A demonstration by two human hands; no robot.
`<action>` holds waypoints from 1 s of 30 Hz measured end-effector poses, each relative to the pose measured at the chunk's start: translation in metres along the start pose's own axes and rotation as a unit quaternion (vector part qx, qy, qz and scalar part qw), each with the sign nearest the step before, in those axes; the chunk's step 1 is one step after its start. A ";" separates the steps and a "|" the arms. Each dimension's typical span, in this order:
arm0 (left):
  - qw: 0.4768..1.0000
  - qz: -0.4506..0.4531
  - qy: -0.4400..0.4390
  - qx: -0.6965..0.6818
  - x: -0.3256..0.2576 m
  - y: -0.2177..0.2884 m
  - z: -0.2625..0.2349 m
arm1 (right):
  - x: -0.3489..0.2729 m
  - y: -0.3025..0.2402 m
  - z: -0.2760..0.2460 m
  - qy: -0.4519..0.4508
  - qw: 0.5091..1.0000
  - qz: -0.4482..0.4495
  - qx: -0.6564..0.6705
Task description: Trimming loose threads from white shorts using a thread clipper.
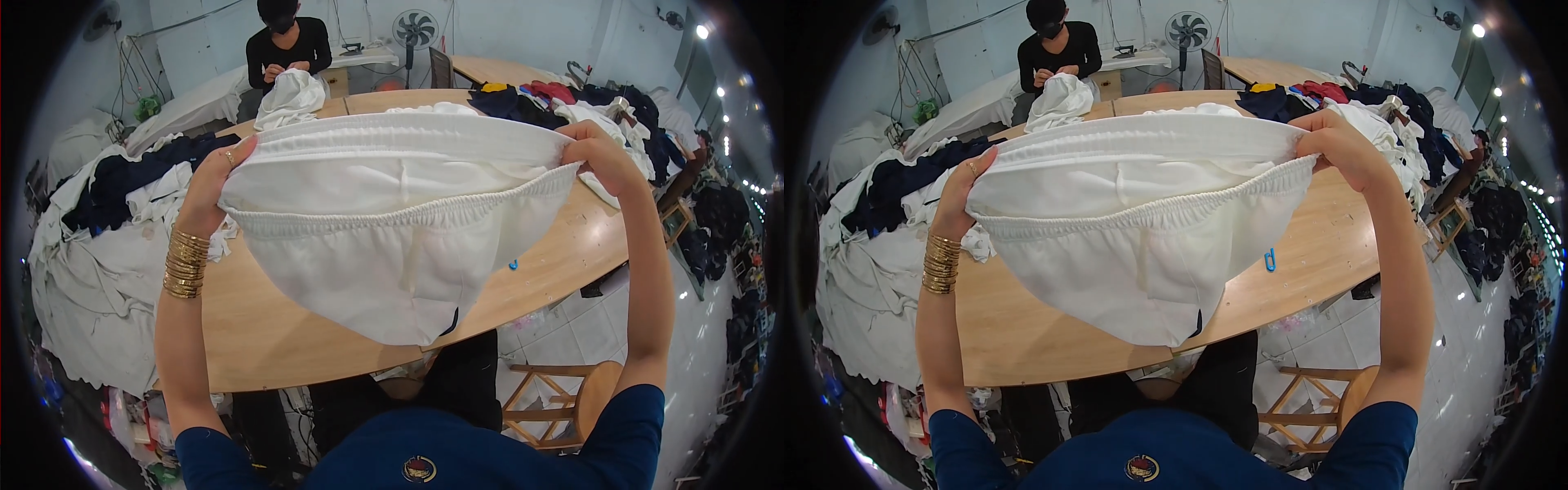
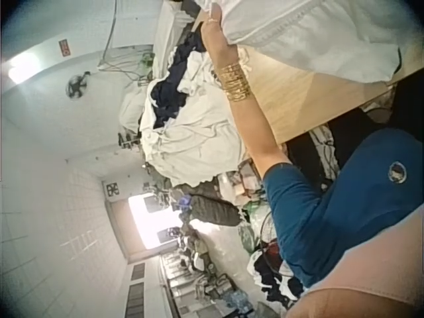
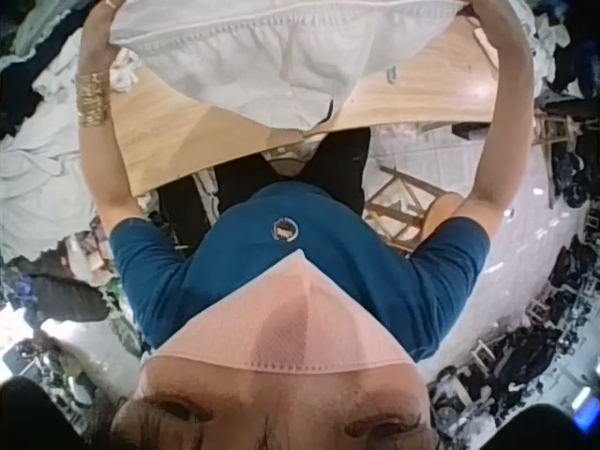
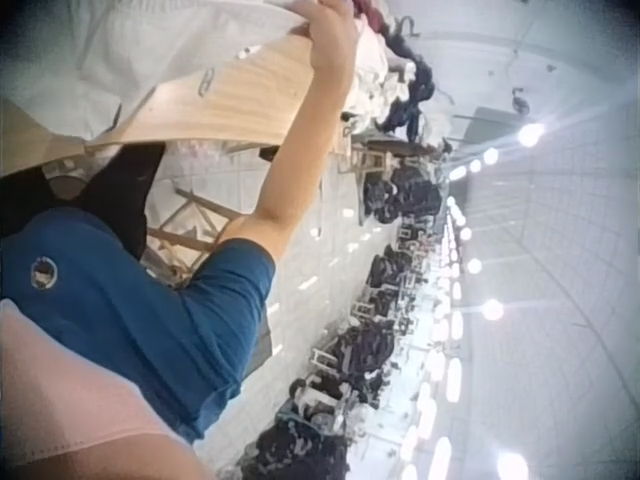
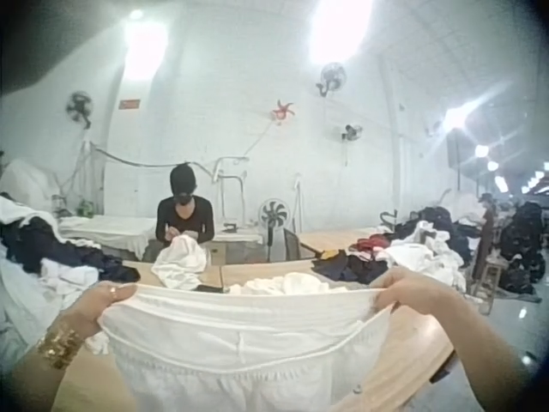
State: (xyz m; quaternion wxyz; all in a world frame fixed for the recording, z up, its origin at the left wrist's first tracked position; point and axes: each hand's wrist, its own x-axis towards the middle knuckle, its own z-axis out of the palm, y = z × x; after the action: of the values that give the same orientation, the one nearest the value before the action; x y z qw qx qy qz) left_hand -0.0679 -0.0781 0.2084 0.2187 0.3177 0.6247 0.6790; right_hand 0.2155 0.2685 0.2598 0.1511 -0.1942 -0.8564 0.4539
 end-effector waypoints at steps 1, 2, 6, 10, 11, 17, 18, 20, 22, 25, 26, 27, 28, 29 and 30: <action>1.000 0.004 0.002 0.004 -0.001 0.002 0.000 | 0.000 0.000 0.000 0.001 1.000 0.000 0.000; 1.000 0.008 0.003 0.007 -0.002 0.002 0.000 | 0.000 0.000 0.000 0.000 1.000 -0.009 -0.015; 0.999 0.010 -0.028 0.015 0.002 -0.001 -0.003 | 0.003 -0.002 0.008 0.000 0.999 -0.002 -0.044; 0.985 0.093 0.076 0.123 0.007 0.009 0.006 | 0.018 0.001 0.011 0.007 0.999 -0.013 -0.051; 0.947 0.177 0.154 0.217 0.009 0.011 0.003 | 0.021 -0.003 0.014 0.086 0.990 -0.102 -0.049; 0.928 0.284 0.150 0.188 -0.010 0.031 0.035 | -0.002 -0.020 0.041 0.258 0.939 -0.224 -0.039; 0.928 0.283 0.150 0.189 -0.012 0.025 0.031 | -0.002 -0.013 0.043 0.258 0.939 -0.224 -0.038; 0.960 0.190 0.104 0.180 -0.016 0.006 0.018 | -0.004 0.005 0.044 0.161 0.967 -0.199 -0.010; 0.977 0.143 0.081 0.136 -0.022 -0.012 0.010 | -0.005 0.008 0.053 0.140 0.976 -0.166 0.005; 0.994 0.055 0.046 0.081 -0.023 -0.029 0.003 | 0.000 0.016 0.060 0.115 0.985 -0.129 0.005; 0.997 0.018 0.037 0.072 -0.026 -0.031 0.000 | 0.002 0.023 0.056 0.113 0.984 -0.139 -0.013; 0.997 0.007 0.037 0.066 -0.027 -0.031 0.005 | 0.005 0.028 0.055 0.110 0.982 -0.150 -0.031; 0.997 -0.004 0.040 0.059 -0.025 -0.032 0.013 | 0.004 0.026 0.059 0.132 0.982 -0.130 -0.023; 0.997 -0.007 0.053 0.062 -0.022 -0.037 0.015 | 0.003 0.027 0.060 0.129 0.984 -0.123 -0.015; 0.998 -0.011 0.034 0.050 -0.018 -0.042 0.014 | 0.003 0.028 0.061 0.126 0.985 -0.117 -0.008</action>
State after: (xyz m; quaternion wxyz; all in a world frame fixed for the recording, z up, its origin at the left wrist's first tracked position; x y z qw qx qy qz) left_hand -0.0496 -0.0752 0.1645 0.1890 0.2983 0.6682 0.6549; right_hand 0.1914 0.2408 0.2037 0.3085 -0.1499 -0.8507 0.3982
